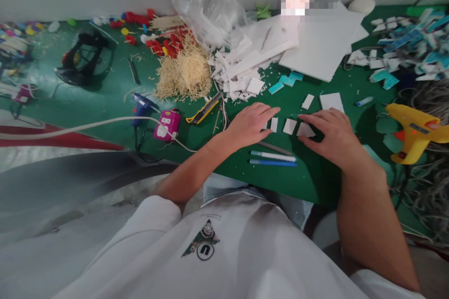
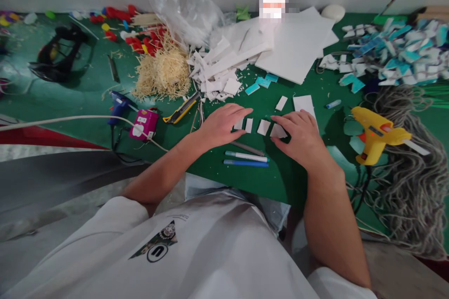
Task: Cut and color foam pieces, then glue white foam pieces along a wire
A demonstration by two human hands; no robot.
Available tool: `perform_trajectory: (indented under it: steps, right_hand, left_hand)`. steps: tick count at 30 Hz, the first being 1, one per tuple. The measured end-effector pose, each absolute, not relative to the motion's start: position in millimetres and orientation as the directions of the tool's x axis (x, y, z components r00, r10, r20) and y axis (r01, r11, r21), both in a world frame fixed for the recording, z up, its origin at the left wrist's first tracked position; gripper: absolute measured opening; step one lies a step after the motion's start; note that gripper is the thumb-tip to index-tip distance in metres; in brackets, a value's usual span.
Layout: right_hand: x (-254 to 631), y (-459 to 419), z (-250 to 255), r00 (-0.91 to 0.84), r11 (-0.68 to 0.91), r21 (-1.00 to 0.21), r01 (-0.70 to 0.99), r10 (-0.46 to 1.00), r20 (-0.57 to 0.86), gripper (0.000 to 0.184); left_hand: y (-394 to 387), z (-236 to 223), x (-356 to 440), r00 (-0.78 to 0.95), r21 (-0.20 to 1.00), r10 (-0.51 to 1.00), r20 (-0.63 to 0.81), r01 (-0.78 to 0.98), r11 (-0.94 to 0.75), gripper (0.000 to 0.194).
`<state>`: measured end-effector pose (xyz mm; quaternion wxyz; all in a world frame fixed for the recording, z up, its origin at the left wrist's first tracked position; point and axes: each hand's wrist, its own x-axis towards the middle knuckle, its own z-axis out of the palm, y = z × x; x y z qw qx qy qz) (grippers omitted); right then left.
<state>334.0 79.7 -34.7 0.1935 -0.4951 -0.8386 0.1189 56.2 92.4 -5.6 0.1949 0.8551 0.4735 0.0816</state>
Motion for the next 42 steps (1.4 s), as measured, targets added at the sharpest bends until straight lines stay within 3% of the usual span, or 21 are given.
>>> perform_trajectory:
  steps: [3, 7, 10, 16, 21, 26, 32, 36, 42]
  right_hand:
    - [333, 80, -31, -0.397, 0.461, -0.416, 0.784, 0.887, 0.235, 0.042]
    - [334, 81, -25, -0.317, 0.416, -0.438, 0.797, 0.905, 0.283, 0.04]
    - [335, 82, -21, -0.302, 0.417, -0.43, 0.8, 0.901, 0.311, 0.037]
    - [334, 82, -20, -0.304, 0.423, -0.438, 0.793, 0.898, 0.318, 0.032]
    - [333, 82, -22, -0.306, 0.434, -0.437, 0.788, 0.892, 0.333, 0.032]
    - [332, 82, -23, -0.286, 0.401, -0.462, 0.791, 0.91, 0.301, 0.031]
    - [329, 82, -23, -0.262, 0.375, -0.497, 0.782, 0.922, 0.284, 0.031]
    - [328, 82, -23, -0.264, 0.379, -0.495, 0.782, 0.921, 0.286, 0.031]
    - [330, 83, -25, -0.244, 0.367, -0.501, 0.784, 0.924, 0.296, 0.029]
  left_hand:
    - [84, 1, 33, 0.271, 0.373, 0.963, -0.015, 0.895, -0.246, 0.029]
    - [74, 8, -5, -0.033, 0.273, 0.997, -0.065, 0.961, 0.05, 0.007]
    - [70, 9, -19, -0.132, 0.227, 0.981, -0.142, 0.96, 0.162, 0.012]
    - [69, 6, -16, -0.16, 0.21, 0.96, -0.231, 0.955, 0.21, 0.01]
    - [69, 10, -27, -0.221, 0.182, 0.942, -0.251, 0.945, 0.27, 0.019]
    - [65, 15, -37, -0.284, 0.138, 0.936, -0.206, 0.939, 0.315, 0.015]
    - [58, 13, -24, -0.181, 0.194, 0.971, -0.155, 0.958, 0.21, 0.002]
    - [69, 7, -16, -0.139, 0.197, 0.985, -0.104, 0.968, 0.157, 0.008]
    - [79, 6, -22, -0.192, 0.18, 0.975, -0.11, 0.961, 0.209, 0.009]
